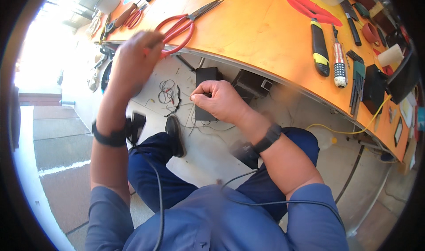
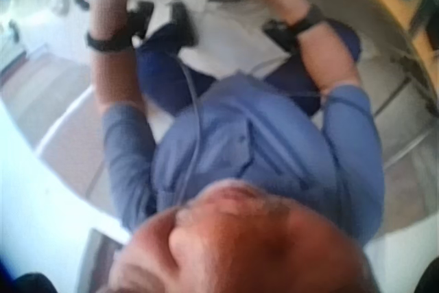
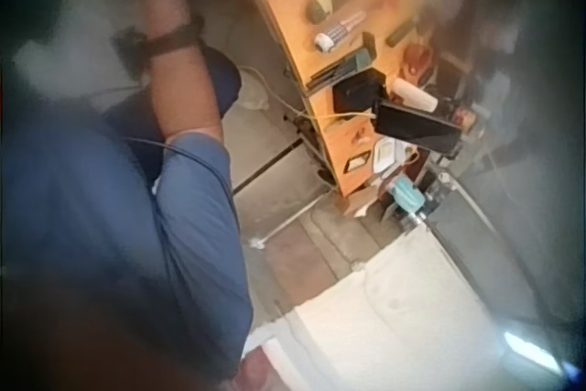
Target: The person sits at a low workbench and repeatedly strips, twists, and connects small electrical wires by hand. They handle multiple wire segments, aligning ends and twisting them together, then occasionally inspecting the connections.
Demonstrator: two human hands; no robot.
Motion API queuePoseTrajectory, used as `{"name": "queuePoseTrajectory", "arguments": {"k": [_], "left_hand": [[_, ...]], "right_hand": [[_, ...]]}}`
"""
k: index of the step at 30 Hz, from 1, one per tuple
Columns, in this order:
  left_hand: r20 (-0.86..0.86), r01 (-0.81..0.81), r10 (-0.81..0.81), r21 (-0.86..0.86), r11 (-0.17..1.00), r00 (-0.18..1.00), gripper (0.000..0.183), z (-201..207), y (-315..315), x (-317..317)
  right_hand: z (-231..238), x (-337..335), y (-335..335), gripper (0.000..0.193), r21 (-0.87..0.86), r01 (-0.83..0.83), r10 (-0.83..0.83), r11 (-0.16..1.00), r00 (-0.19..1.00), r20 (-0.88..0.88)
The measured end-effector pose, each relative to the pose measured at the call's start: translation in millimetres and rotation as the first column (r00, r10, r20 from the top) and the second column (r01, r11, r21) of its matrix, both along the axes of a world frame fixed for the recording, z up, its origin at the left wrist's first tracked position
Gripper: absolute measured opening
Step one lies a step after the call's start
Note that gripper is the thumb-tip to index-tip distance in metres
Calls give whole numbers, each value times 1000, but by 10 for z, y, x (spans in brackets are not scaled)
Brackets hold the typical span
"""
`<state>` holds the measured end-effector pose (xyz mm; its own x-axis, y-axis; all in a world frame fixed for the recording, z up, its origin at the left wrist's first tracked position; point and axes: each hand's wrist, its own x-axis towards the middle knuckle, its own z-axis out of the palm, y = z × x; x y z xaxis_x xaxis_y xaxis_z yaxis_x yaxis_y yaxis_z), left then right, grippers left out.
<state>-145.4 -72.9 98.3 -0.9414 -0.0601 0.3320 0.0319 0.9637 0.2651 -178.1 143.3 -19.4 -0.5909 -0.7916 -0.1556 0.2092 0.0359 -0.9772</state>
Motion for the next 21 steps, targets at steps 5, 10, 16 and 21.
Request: {"name": "queuePoseTrajectory", "arguments": {"k": [5,10,16,21], "left_hand": [[-35,65,-60,150,986,998,17,-374,400,872],[-71,8,5,177,984,997,15,-754,431,1164],[-57,-74,88,211,975,994,11,-1036,361,1316],[9,-134,136,211,968,991,12,-1151,280,1380]], "right_hand": [[-51,101,-103,18,-1,-45,45,999,999,23],[-86,228,-243,19,48,-161,161,986,987,11],[-134,332,-373,19,166,-218,237,962,966,-100],[-199,419,-464,19,201,-206,245,958,951,-190]]}}
